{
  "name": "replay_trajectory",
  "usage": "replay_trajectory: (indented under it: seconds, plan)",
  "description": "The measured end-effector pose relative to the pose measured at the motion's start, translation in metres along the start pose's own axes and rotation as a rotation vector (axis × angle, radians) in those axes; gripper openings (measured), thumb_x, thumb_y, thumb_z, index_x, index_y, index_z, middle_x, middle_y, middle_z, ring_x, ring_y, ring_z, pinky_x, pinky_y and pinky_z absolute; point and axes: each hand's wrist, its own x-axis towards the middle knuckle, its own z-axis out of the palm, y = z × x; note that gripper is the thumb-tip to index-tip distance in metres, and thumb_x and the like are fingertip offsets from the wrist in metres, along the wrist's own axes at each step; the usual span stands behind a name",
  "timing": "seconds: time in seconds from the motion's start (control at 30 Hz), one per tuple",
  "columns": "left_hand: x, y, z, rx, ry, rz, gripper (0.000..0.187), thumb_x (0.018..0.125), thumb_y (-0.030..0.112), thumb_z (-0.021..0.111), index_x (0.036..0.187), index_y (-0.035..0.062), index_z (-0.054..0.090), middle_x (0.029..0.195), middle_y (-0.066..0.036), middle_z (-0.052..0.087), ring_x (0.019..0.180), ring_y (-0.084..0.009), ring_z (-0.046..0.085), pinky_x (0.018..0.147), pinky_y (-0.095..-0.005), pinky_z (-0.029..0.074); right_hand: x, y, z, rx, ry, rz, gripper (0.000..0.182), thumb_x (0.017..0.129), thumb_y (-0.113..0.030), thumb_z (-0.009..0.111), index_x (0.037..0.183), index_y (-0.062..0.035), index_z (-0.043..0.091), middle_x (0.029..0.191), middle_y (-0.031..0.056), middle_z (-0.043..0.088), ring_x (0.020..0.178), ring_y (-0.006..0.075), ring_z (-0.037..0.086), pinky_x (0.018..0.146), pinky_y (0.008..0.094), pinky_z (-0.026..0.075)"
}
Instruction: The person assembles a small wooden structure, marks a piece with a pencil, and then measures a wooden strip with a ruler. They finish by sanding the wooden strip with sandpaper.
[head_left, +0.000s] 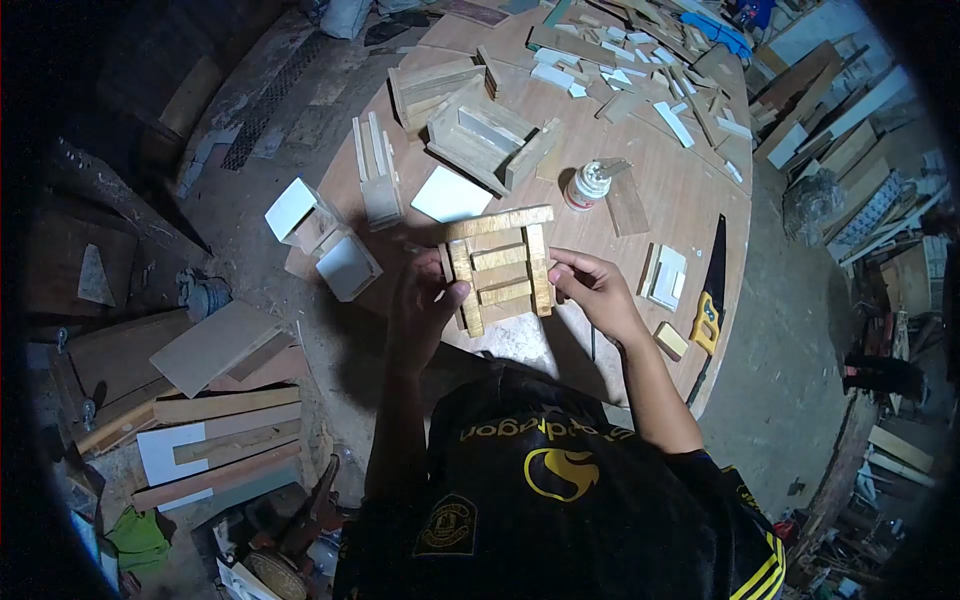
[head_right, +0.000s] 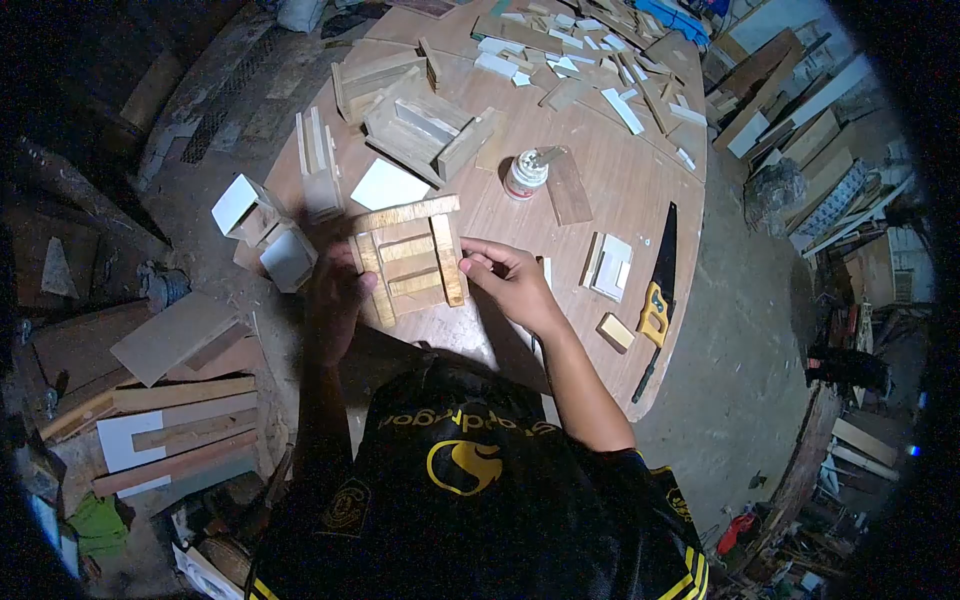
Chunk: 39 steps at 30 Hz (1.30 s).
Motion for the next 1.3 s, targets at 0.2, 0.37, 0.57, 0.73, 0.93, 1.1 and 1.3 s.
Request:
replay_trajectory:
  seconds: [0.2,0.37,0.57,0.73,0.93,1.1,1.3]
  plan:
    - [-0.001,-0.002,-0.011,0.092,-0.039,0.029,0.034,0.083,0.005,0.063,0.114,0.0016,0.048,0.095,-0.005,0.059,0.092,-0.0110,0.055,0.080,-0.0275,0.046,0.005,0.006,0.008,-0.032,0.005,-0.108,0.030,0.088,-0.008,0.063,0.117,0.0012,0.060,0.083,-0.0009,0.062,0.070,0.0051,0.052,0.063,0.0217,0.045]
    - [-0.006,-0.061,-0.031,-0.168,-0.032,-0.207,0.028,0.091,0.014,0.052,0.117,0.0022,0.047,0.102,-0.007,0.058,0.096,-0.0159,0.058,0.082,-0.0305,0.049,0.019,0.047,0.017,0.017,-0.100,0.074,0.028,0.090,-0.010,0.061,0.116,-0.0013,0.061,0.089,-0.0029,0.063,0.077,0.0029,0.052,0.068,0.0204,0.044]
    - [-0.057,-0.131,-0.058,-0.375,0.006,-0.362,0.039,0.096,0.025,0.045,0.130,0.0052,0.039,0.120,-0.012,0.052,0.104,-0.0223,0.058,0.086,-0.0402,0.050,0.016,0.088,0.041,0.089,-0.154,0.430,0.028,0.093,-0.018,0.057,0.118,-0.0073,0.062,0.095,-0.0047,0.064,0.082,0.0039,0.053,0.070,0.0210,0.044]
    - [-0.050,-0.117,-0.066,-0.537,0.099,-0.611,0.038,0.096,0.026,0.044,0.130,0.0082,0.039,0.124,-0.014,0.050,0.104,-0.0255,0.059,0.086,-0.0418,0.050,0.028,0.093,0.054,0.036,-0.187,0.462,0.029,0.092,-0.023,0.058,0.119,-0.0114,0.063,0.096,-0.0051,0.064,0.080,0.0040,0.053,0.066,0.0205,0.042]
    - [-0.017,-0.116,-0.083,-0.527,0.144,-0.565,0.038,0.095,0.022,0.045,0.130,0.0110,0.037,0.124,-0.016,0.050,0.108,-0.0280,0.057,0.087,-0.0446,0.049,0.058,0.080,0.057,0.156,-0.211,0.394,0.031,0.095,-0.021,0.054,0.123,-0.0102,0.059,0.094,-0.0038,0.064,0.077,0.0048,0.052,0.067,0.0201,0.042]
    - [0.024,-0.139,-0.085,-0.592,0.281,-0.409,0.038,0.094,0.018,0.044,0.130,0.0129,0.035,0.125,-0.015,0.048,0.113,-0.0317,0.053,0.092,-0.0478,0.046,0.060,0.073,0.049,0.225,-0.096,0.356,0.029,0.098,-0.017,0.048,0.124,-0.0065,0.056,0.088,-0.0019,0.062,0.072,0.0051,0.051,0.064,0.0201,0.041]
    - [0.068,-0.183,-0.079,-0.713,0.427,-0.449,0.044,0.093,0.008,0.046,0.134,0.0124,0.029,0.128,-0.017,0.044,0.115,-0.0371,0.050,0.094,-0.0538,0.044,0.028,0.115,0.030,0.134,-0.077,0.364,0.028,0.095,-0.011,0.050,0.121,-0.0067,0.057,0.087,-0.0027,0.061,0.071,0.0037,0.049,0.060,0.0180,0.039]
